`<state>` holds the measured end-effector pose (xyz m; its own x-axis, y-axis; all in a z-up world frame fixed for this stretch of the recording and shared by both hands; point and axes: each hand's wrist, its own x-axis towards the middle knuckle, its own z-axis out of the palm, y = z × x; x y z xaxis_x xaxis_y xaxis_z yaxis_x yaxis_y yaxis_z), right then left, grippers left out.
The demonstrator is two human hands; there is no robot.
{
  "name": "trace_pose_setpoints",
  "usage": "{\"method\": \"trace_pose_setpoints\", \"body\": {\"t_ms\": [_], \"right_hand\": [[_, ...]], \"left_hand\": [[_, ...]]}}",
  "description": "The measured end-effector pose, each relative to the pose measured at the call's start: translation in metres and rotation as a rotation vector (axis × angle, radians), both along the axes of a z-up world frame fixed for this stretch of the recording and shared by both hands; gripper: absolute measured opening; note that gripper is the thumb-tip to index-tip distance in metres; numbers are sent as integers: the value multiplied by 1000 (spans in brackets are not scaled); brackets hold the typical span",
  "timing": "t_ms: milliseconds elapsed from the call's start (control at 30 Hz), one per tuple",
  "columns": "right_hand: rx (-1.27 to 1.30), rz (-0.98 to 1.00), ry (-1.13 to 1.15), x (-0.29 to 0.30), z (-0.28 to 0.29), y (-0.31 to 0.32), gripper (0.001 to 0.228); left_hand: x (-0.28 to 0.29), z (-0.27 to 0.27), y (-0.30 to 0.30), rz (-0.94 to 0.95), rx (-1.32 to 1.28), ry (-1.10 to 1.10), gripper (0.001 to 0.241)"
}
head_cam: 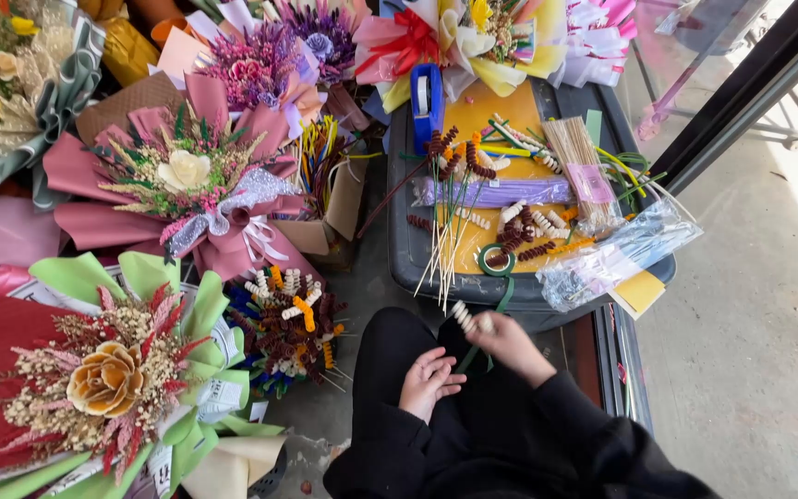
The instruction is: Assembling a decorative spiral element for a floral bouquet by threading foam rings onto a stick.
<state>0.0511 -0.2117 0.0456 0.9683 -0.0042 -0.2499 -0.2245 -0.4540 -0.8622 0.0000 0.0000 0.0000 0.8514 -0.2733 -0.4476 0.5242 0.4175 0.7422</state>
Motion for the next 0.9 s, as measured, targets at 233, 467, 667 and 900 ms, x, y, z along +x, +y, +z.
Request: {"method": "trace_pose_setpoints", "body": {"t_ms": [233, 467, 667, 900], "right_hand": [[-9, -239, 222, 84, 51, -14, 93], [595, -268, 140, 69, 20, -24, 66], [989, 60, 341, 9, -11, -14, 93], [842, 130, 563, -50, -47, 25, 106]], "left_hand": [[3, 3, 1, -55, 15, 11, 32], [4, 16, 1, -34, 17, 41, 29], [7, -5, -1, -36, 9, -31, 46], [-2, -44, -6, -156, -82, -236, 59]]}}
